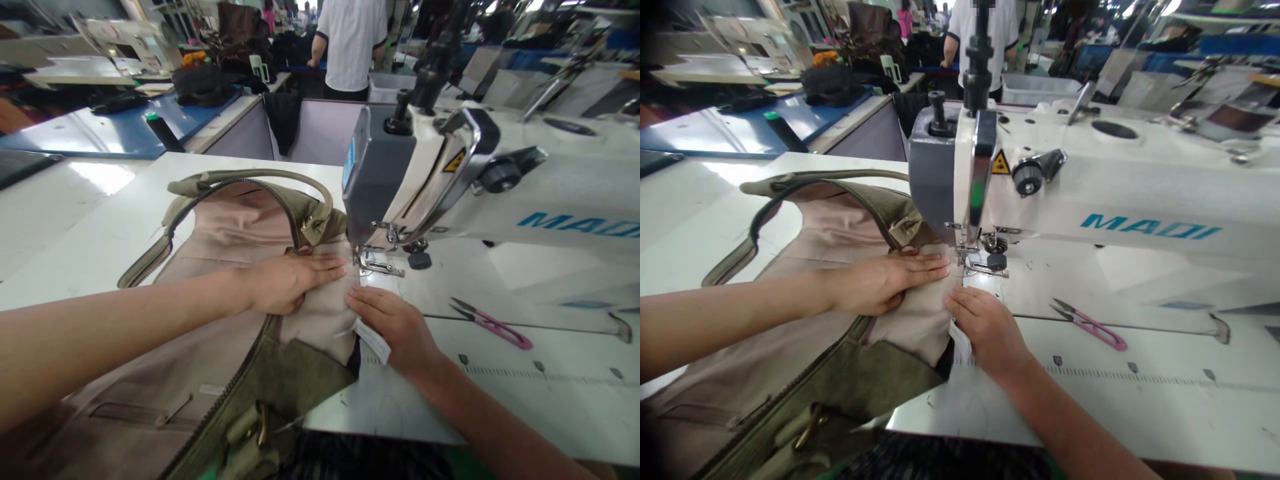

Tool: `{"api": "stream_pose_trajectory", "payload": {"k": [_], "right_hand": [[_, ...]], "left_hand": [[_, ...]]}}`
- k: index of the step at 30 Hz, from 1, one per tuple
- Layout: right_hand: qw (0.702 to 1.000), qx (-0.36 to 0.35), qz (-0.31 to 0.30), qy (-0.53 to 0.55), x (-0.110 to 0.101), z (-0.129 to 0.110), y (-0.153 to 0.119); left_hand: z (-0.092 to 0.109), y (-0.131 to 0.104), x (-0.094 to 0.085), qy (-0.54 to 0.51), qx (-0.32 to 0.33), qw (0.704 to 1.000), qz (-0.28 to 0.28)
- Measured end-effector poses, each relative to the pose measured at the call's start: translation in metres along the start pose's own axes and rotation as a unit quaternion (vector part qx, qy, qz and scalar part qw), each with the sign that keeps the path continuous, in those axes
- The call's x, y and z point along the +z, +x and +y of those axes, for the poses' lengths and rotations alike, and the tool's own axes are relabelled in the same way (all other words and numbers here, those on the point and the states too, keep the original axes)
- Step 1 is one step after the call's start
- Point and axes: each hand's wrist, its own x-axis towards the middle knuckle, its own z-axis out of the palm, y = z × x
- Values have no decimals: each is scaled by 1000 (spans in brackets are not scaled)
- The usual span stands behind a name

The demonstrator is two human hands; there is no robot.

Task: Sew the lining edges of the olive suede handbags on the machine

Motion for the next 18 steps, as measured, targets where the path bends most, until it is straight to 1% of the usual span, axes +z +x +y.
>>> {"api": "stream_pose_trajectory", "payload": {"k": [2, 4, 7, 10, 12, 14, 15, 17, 18], "right_hand": [[1000, 7, 6, 6, 0, 1, 1], [999, 32, 11, 13, 1, 3, 1], [998, 58, 3, 24, 4, 6, 3], [997, 72, -17, 32, 9, 9, 4], [995, 94, -25, 34, 9, 8, 3], [992, 121, -14, 22, 7, 2, -1], [991, 133, -4, 12, 5, -4, -6], [988, 156, 14, -7, -1, -20, -16], [986, 164, 17, -10, -4, -29, -21]], "left_hand": [[-3, 4, -3, 5, -8, 1000, -2], [-6, 8, -4, 12, -21, 1000, -4], [-17, 15, -3, 16, -30, 999, 1], [-34, 23, -3, 5, -12, 1000, 22], [-40, 25, -9, -9, 5, 1000, 28], [-34, 19, -19, -32, 10, 999, 35], [-26, 12, -25, -48, 14, 998, 39], [0, -9, -33, -80, 22, 996, 43], [16, -23, -34, -93, 35, 994, 40]]}}
